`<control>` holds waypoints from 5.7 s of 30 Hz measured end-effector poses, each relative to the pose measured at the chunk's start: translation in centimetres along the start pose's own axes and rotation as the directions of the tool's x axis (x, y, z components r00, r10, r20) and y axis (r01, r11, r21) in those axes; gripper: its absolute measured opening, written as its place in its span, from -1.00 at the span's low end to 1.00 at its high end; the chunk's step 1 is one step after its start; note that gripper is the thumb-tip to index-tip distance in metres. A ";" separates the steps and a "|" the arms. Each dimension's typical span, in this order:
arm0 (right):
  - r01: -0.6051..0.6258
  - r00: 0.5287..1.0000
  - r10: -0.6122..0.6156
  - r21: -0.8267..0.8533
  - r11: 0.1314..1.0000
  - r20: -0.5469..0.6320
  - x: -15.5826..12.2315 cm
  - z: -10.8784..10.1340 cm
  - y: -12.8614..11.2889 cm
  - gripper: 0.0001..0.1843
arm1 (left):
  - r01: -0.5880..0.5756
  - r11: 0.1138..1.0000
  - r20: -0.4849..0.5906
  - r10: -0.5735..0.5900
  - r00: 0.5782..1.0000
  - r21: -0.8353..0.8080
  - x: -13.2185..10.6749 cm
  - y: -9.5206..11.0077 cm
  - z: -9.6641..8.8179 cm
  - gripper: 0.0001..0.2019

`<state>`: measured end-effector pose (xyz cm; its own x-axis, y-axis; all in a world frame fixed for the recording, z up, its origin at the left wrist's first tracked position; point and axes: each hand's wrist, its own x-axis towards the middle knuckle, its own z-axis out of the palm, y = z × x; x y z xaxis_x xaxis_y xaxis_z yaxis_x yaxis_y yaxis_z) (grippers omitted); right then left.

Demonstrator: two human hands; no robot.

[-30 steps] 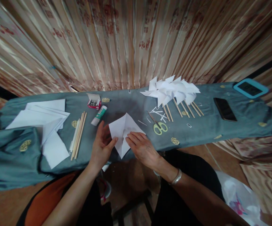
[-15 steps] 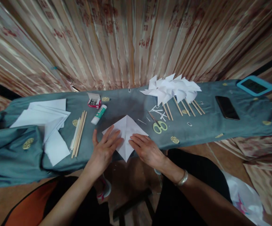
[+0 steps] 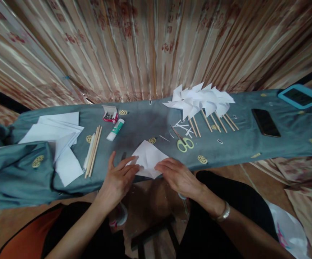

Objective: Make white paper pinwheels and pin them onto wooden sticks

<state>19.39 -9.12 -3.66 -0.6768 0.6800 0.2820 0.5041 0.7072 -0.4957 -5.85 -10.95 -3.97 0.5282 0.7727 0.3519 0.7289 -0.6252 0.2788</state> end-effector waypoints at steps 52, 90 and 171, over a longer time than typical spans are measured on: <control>-0.669 0.720 0.694 0.256 0.698 -0.012 5.0 0.4 2.3 -0.77 | 0.528 0.830 0.145 -0.509 0.849 -0.177 2.1 -0.9 1.2 -0.61; -0.539 0.842 0.531 -0.128 0.832 -0.096 4.9 1.3 1.8 -0.78 | 0.429 0.899 0.134 -0.417 0.899 -0.085 2.8 -0.9 0.9 -0.74; -0.317 0.947 0.269 -0.384 0.867 -0.174 2.4 4.6 0.0 -0.49 | 0.365 0.931 0.003 -0.365 0.931 -0.022 1.6 0.9 2.1 -0.88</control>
<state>15.30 -8.39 -6.75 -0.4117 0.8682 0.2769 0.8577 0.4719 -0.2043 -3.42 -10.09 -5.07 0.2270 0.9480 0.2233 0.8618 -0.3023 0.4073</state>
